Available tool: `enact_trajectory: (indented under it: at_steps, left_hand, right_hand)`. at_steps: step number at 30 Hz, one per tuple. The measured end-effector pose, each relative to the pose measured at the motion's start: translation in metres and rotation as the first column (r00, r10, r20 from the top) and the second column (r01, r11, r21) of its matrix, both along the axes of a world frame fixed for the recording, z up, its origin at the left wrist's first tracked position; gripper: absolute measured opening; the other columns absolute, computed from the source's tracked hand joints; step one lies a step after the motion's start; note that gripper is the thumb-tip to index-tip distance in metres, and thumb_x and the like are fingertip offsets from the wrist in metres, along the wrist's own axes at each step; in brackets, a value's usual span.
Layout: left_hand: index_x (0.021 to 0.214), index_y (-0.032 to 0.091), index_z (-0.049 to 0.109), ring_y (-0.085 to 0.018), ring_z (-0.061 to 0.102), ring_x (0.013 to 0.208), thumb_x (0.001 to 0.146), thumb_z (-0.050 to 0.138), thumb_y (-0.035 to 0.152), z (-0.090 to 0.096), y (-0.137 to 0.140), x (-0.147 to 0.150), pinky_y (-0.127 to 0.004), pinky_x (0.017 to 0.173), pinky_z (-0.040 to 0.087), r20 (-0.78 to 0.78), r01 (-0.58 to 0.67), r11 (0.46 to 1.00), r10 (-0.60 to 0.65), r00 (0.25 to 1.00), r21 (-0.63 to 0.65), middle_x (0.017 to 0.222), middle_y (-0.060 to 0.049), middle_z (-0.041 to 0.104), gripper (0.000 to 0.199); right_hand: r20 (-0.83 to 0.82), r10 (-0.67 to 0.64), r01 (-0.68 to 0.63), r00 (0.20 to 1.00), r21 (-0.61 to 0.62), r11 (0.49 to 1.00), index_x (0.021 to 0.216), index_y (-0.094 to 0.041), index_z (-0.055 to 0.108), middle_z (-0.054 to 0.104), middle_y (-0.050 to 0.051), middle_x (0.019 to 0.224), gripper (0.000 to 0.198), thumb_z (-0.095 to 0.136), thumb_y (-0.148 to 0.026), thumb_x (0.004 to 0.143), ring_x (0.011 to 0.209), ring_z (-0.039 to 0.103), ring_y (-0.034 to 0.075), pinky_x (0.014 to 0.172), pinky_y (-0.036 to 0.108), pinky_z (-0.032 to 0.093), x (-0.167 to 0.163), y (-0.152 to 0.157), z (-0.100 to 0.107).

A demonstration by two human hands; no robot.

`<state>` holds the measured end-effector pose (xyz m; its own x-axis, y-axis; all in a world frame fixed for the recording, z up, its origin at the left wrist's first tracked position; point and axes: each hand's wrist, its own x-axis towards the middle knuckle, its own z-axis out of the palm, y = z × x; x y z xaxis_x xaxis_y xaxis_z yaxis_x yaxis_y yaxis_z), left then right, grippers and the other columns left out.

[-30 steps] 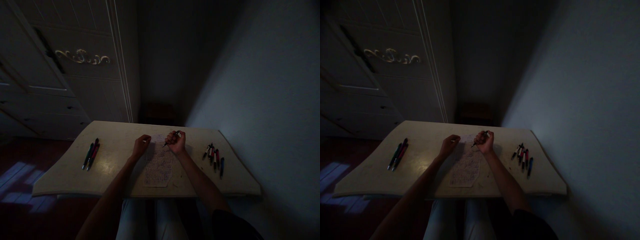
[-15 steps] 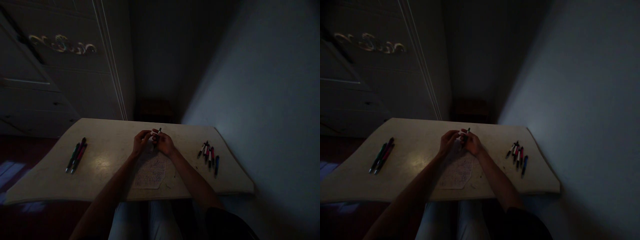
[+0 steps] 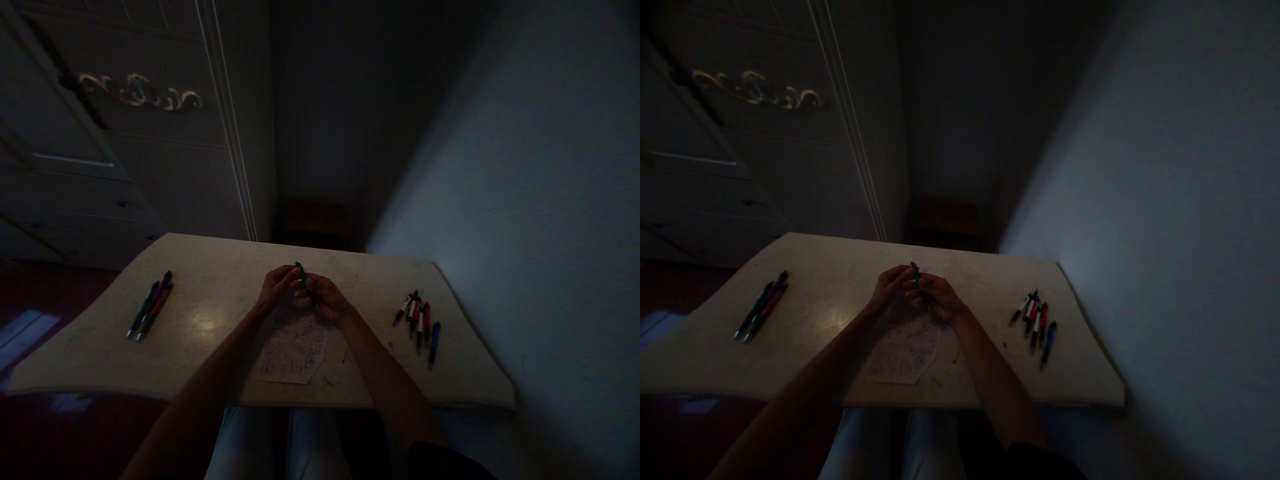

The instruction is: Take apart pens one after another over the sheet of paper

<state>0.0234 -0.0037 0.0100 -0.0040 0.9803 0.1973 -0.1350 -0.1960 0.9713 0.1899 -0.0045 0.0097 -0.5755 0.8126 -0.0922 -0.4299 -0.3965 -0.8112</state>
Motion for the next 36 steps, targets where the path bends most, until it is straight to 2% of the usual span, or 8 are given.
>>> enact_trajectory:
  at_steps: [7, 10, 13, 18, 22, 26, 29, 36]
  left_hand:
    - [0.067, 0.014, 0.068, -0.008, 0.044, 0.048, 0.071, 0.079, 0.029, 0.0, 0.007, -0.007, -0.02, 0.045, 0.033, 0.288, 0.012, 0.992, 0.024, 0.957, -0.123, 0.053, 0.002, 0.051, 0.019]
    - [0.067, 0.014, 0.064, -0.007, 0.049, 0.051, 0.068, 0.078, 0.021, -0.003, 0.017, -0.014, -0.018, 0.048, 0.039, 0.547, 0.005, 0.983, 0.097, 0.831, -0.182, 0.061, 0.002, 0.059, 0.015]
    - [0.073, 0.015, 0.063, -0.009, 0.059, 0.06, 0.073, 0.071, 0.019, -0.005, 0.025, -0.02, -0.019, 0.053, 0.045, 0.632, -0.008, 0.972, 0.159, 0.759, -0.235, 0.078, -0.003, 0.069, 0.009]
    - [0.079, 0.015, 0.062, -0.02, 0.069, 0.093, 0.088, 0.052, 0.017, 0.001, 0.024, -0.032, -0.033, 0.079, 0.055, 0.837, 0.148, 0.936, 0.204, 0.508, -0.318, 0.098, -0.01, 0.072, 0.014]
    - [0.075, 0.015, 0.056, -0.011, 0.061, 0.062, 0.092, 0.042, 0.013, 0.0, 0.019, -0.043, -0.026, 0.065, 0.053, 0.92, 0.179, 0.952, 0.175, 0.349, -0.249, 0.07, -0.003, 0.061, 0.022]
    - [0.066, 0.018, 0.045, -0.007, 0.039, 0.041, 0.094, 0.043, 0.029, -0.004, 0.017, -0.046, -0.022, 0.042, 0.035, 0.925, 0.227, 0.959, 0.074, 0.373, -0.168, 0.058, 0.003, 0.042, 0.03]
    - [0.061, 0.02, 0.038, -0.006, 0.03, 0.038, 0.094, 0.042, 0.042, -0.006, 0.017, -0.047, -0.022, 0.038, 0.027, 0.913, 0.209, 0.965, 0.06, 0.404, -0.156, 0.053, 0.006, 0.032, 0.041]
    - [0.053, 0.02, 0.028, -0.007, 0.016, 0.035, 0.089, 0.045, 0.04, -0.01, 0.017, -0.048, -0.023, 0.035, 0.019, 0.866, 0.183, 0.963, 0.083, 0.492, -0.196, 0.046, 0.006, 0.023, 0.044]
  right_hand:
    - [0.088, 0.007, -0.004, 0.996, -0.033, 0.999, 0.094, -0.012, 0.069, 0.074, 0.01, 0.089, 0.04, 0.08, -0.046, 0.074, 0.066, 0.07, 0.015, 0.053, 0.02, 0.054, 0.0, 0.005, -0.005]
    - [0.122, -0.013, 0.018, 0.992, -0.041, 0.999, 0.094, -0.012, 0.07, 0.074, 0.011, 0.086, 0.049, 0.079, -0.055, 0.071, 0.065, 0.07, 0.017, 0.054, 0.024, 0.055, 0.002, 0.01, -0.008]
    - [0.137, -0.08, 0.082, 0.987, -0.005, 0.997, 0.092, -0.013, 0.072, 0.074, 0.008, 0.081, 0.05, 0.082, -0.054, 0.066, 0.062, 0.069, 0.015, 0.056, 0.024, 0.054, 0.002, 0.012, -0.009]
    - [0.13, -0.124, 0.122, 0.984, 0.029, 0.992, 0.092, -0.015, 0.074, 0.074, 0.006, 0.082, 0.042, 0.083, -0.047, 0.067, 0.063, 0.066, 0.013, 0.063, 0.025, 0.053, 0.001, 0.011, -0.01]
    - [0.15, -0.175, 0.177, 0.973, 0.004, 0.984, 0.09, -0.016, 0.075, 0.073, 0.005, 0.08, 0.038, 0.085, -0.043, 0.065, 0.064, 0.065, 0.013, 0.065, 0.026, 0.052, 0.002, 0.012, -0.013]
    - [0.141, -0.229, 0.235, 0.963, -0.029, 0.972, 0.087, -0.016, 0.075, 0.072, 0.003, 0.077, 0.035, 0.087, -0.039, 0.063, 0.065, 0.064, 0.012, 0.066, 0.024, 0.051, 0.002, 0.013, -0.016]
    - [0.13, -0.243, 0.25, 0.961, -0.037, 0.968, 0.087, -0.016, 0.075, 0.071, 0.003, 0.077, 0.033, 0.087, -0.037, 0.064, 0.067, 0.064, 0.013, 0.066, 0.025, 0.052, 0.002, 0.012, -0.018]
    - [0.132, -0.255, 0.262, 0.958, -0.04, 0.964, 0.087, -0.016, 0.075, 0.07, 0.004, 0.078, 0.033, 0.087, -0.036, 0.064, 0.065, 0.064, 0.013, 0.064, 0.026, 0.052, 0.002, 0.012, -0.018]
